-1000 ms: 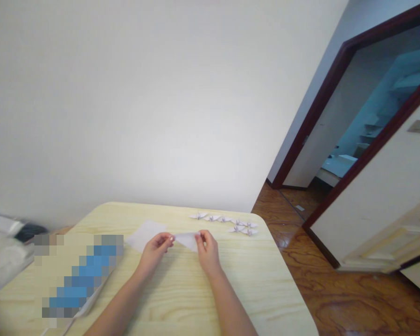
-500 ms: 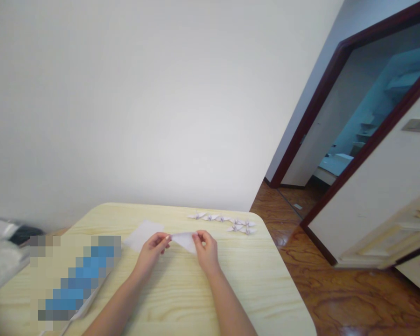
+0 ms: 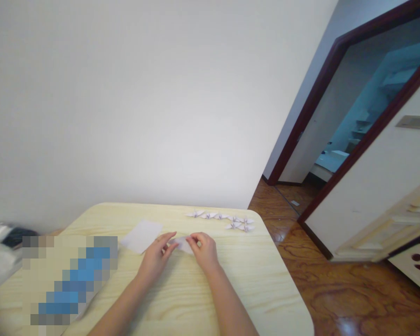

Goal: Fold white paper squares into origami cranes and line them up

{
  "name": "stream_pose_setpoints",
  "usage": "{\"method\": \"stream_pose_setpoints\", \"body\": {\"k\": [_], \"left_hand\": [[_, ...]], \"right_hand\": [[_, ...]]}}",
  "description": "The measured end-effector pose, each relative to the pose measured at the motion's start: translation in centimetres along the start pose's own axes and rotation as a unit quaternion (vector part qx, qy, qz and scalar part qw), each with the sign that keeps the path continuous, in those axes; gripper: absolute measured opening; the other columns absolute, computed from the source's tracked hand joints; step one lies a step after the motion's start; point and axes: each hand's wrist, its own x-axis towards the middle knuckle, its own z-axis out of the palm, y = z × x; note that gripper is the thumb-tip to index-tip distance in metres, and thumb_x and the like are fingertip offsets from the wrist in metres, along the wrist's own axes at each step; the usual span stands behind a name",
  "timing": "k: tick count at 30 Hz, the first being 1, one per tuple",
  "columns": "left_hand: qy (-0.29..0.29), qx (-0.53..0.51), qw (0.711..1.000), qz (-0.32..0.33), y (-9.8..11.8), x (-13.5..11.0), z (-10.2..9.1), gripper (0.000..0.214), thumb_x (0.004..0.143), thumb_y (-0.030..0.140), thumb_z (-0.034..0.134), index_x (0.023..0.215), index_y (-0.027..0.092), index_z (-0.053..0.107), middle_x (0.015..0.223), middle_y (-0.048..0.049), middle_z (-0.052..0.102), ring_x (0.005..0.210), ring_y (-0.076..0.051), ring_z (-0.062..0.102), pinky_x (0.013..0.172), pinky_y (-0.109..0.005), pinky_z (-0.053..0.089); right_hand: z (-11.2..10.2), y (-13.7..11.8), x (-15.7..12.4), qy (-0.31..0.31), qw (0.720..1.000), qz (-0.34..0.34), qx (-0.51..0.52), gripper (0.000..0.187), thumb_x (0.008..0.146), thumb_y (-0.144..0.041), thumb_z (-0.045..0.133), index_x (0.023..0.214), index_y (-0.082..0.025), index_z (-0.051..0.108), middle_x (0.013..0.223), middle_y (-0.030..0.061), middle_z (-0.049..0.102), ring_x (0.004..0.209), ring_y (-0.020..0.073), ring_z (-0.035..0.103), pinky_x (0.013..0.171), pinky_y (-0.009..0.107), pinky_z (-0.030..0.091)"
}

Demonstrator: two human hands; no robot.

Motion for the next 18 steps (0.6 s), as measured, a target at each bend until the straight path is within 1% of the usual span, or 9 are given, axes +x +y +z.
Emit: {"method": "stream_pose_setpoints", "body": {"k": [2, 4, 6, 10, 13, 15, 17, 18], "left_hand": [[-0.014, 0.004, 1.000, 0.013, -0.10, -0.04, 0.17, 0.024, 0.077, 0.034, 0.051, 0.093, 0.020, 0.061, 0.087, -0.0048, 0.064, 0.066, -0.015, 0.058, 0.065, -0.029, 0.048], [-0.012, 0.006, 1.000, 0.018, -0.16, 0.01, 0.10, 0.021, 0.078, 0.034, 0.050, 0.085, 0.019, 0.063, 0.078, -0.0044, 0.063, 0.068, -0.016, 0.058, 0.066, -0.029, 0.047], [-0.008, 0.008, 1.000, 0.016, -0.13, 0.09, -0.07, 0.021, 0.078, 0.033, 0.050, 0.079, 0.018, 0.064, 0.075, -0.0044, 0.063, 0.069, -0.016, 0.058, 0.066, -0.029, 0.047], [-0.035, 0.008, 0.999, 0.007, 0.10, 0.13, -0.18, 0.022, 0.075, 0.034, 0.053, 0.084, 0.017, 0.064, 0.073, -0.0041, 0.061, 0.064, -0.015, 0.056, 0.063, -0.028, 0.045], [-0.057, 0.013, 0.998, -0.003, 0.23, 0.13, -0.20, 0.021, 0.074, 0.035, 0.054, 0.077, 0.018, 0.066, 0.068, -0.0034, 0.059, 0.062, -0.016, 0.054, 0.061, -0.027, 0.044], [-0.047, 0.014, 0.998, -0.026, 0.22, 0.22, -0.34, 0.023, 0.074, 0.036, 0.052, 0.070, 0.017, 0.065, 0.065, -0.0031, 0.059, 0.062, -0.016, 0.054, 0.060, -0.027, 0.042], [-0.023, 0.005, 0.998, -0.066, 0.12, 0.39, -0.56, 0.026, 0.073, 0.039, 0.051, 0.071, 0.017, 0.064, 0.064, -0.0030, 0.060, 0.059, -0.016, 0.053, 0.059, -0.027, 0.041], [-0.012, -0.007, 0.996, -0.088, 0.05, 0.50, -0.66, 0.028, 0.072, 0.041, 0.051, 0.072, 0.016, 0.064, 0.064, -0.0030, 0.061, 0.058, -0.016, 0.053, 0.058, -0.027, 0.041]], "right_hand": [[0.08, -0.03, -0.03, -0.005, 1.000, -0.003, 0.001, 0.019, 0.077, -0.032, 0.054, 0.074, -0.016, 0.065, 0.068, 0.0035, 0.064, 0.064, 0.0137, 0.057, 0.063, 0.023, 0.044], [0.18, -0.06, -0.04, -0.007, 1.000, -0.002, 0.007, 0.019, 0.077, -0.032, 0.055, 0.074, -0.017, 0.065, 0.069, 0.0036, 0.064, 0.064, 0.0140, 0.058, 0.063, 0.024, 0.044], [0.25, -0.07, -0.04, -0.006, 1.000, 0.002, 0.016, 0.018, 0.076, -0.032, 0.056, 0.073, -0.017, 0.066, 0.068, 0.0037, 0.065, 0.064, 0.0145, 0.058, 0.062, 0.024, 0.045], [0.24, -0.17, -0.05, -0.009, 0.999, 0.017, 0.033, 0.018, 0.075, -0.033, 0.057, 0.073, -0.017, 0.066, 0.069, 0.0042, 0.065, 0.064, 0.0151, 0.058, 0.062, 0.025, 0.045], [0.20, -0.22, -0.04, -0.021, 0.998, 0.034, 0.057, 0.019, 0.073, -0.035, 0.058, 0.071, -0.017, 0.066, 0.068, 0.0040, 0.065, 0.064, 0.0156, 0.058, 0.063, 0.026, 0.045], [0.30, -0.08, 0.02, -0.023, 0.992, 0.067, 0.106, 0.019, 0.070, -0.035, 0.061, 0.078, -0.018, 0.065, 0.074, 0.0043, 0.065, 0.069, 0.0164, 0.059, 0.065, 0.026, 0.046], [0.55, 0.22, 0.13, -0.018, 0.975, 0.129, 0.179, 0.034, 0.064, -0.035, 0.066, 0.093, -0.018, 0.061, 0.083, 0.0050, 0.064, 0.071, 0.0164, 0.059, 0.063, 0.026, 0.047], [0.73, 0.39, 0.18, -0.019, 0.961, 0.166, 0.219, 0.043, 0.061, -0.035, 0.069, 0.099, -0.018, 0.058, 0.083, 0.0051, 0.064, 0.068, 0.0158, 0.060, 0.060, 0.026, 0.047]]}}
